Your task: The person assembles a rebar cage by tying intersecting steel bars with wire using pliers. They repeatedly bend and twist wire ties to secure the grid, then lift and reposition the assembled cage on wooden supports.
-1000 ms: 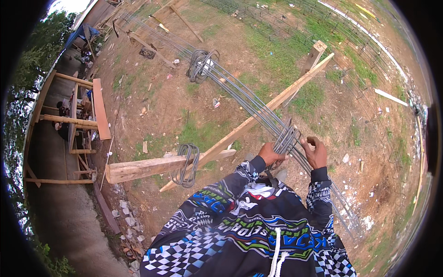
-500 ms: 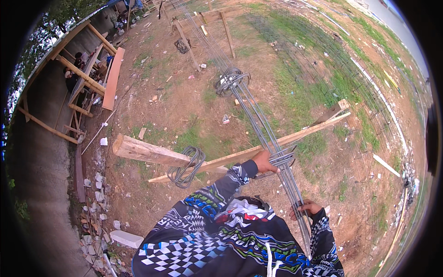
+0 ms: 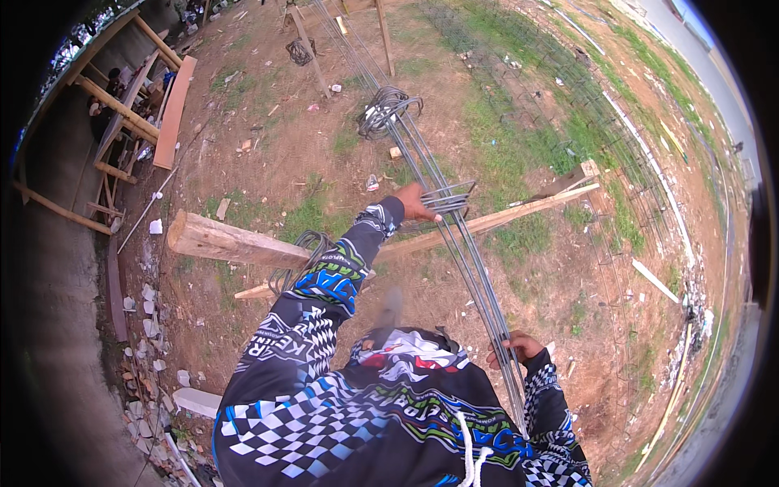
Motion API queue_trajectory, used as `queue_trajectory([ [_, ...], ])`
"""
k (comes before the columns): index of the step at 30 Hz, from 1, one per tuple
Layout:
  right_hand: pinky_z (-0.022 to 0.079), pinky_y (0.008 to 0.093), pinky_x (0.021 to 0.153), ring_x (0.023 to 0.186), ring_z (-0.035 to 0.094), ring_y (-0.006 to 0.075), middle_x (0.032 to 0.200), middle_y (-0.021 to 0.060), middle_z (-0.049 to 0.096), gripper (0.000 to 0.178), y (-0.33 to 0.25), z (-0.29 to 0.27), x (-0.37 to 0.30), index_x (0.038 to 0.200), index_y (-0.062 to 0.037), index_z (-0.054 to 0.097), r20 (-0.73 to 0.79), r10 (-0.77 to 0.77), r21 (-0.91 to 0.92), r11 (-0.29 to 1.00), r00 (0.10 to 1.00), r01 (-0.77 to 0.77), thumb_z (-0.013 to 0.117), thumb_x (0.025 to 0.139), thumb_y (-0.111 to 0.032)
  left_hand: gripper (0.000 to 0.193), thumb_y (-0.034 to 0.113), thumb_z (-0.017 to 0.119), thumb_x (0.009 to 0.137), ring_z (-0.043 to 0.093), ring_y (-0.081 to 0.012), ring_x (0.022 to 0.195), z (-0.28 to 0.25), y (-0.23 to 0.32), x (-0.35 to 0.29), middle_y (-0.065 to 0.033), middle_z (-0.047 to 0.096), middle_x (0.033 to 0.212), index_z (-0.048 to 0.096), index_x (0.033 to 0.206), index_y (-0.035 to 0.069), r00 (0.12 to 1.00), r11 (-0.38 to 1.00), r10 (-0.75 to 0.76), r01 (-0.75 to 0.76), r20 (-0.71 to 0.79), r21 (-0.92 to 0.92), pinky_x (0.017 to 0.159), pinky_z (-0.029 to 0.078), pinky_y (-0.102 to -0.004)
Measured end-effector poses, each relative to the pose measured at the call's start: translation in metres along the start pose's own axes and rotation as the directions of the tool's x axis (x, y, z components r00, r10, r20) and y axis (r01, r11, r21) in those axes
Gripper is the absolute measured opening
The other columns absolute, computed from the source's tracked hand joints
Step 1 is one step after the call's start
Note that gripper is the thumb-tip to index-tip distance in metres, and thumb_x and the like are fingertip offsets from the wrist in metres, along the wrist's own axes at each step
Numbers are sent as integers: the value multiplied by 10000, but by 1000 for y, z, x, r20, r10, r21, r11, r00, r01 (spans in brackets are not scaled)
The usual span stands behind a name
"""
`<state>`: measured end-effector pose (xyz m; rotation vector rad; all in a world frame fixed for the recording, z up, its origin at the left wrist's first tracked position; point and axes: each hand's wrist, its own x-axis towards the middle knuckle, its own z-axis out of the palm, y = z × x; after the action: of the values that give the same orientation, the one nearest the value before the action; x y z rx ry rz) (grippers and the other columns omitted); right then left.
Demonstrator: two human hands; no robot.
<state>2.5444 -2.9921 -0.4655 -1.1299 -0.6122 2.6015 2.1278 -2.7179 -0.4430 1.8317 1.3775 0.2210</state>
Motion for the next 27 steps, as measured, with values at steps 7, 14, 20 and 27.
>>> queue_trajectory([
  [7,564,392,817,906,698,331,1036,228,686,497,32,-19,39,1169,67,583,-190,1,35,999,982,6,645,901,-347,507,277,714,861,659,-276,1046,23,24,-88,-198,656,1150,578,1254,-14,668,968,-57,-145,-742,-205,904,504,-377],
  [14,527,345,728,831,677,227,958,125,701,453,17,7,64,1113,-6,617,-478,-402,-672,740,781,-30,662,898,-401,328,193,702,878,701,-225,897,148,-23,-315,-130,720,978,650,1138,0,787,887,-366,136,-496,-441,807,538,-333],
  [20,508,345,731,812,660,283,885,156,675,304,-19,120,114,1002,16,643,-122,-947,-992,107,299,-65,656,910,-273,322,301,699,866,707,-257,779,239,-153,-464,-161,714,853,693,998,7,558,722,-687,453,-465,-523,710,547,-349],
  [27,531,353,700,784,687,261,829,132,702,177,33,333,244,927,1,677,153,-436,-928,246,887,281,674,876,-168,329,289,683,896,695,-195,782,200,-271,-556,-128,715,909,673,1074,12,441,581,-801,412,-404,-702,724,537,-314],
])
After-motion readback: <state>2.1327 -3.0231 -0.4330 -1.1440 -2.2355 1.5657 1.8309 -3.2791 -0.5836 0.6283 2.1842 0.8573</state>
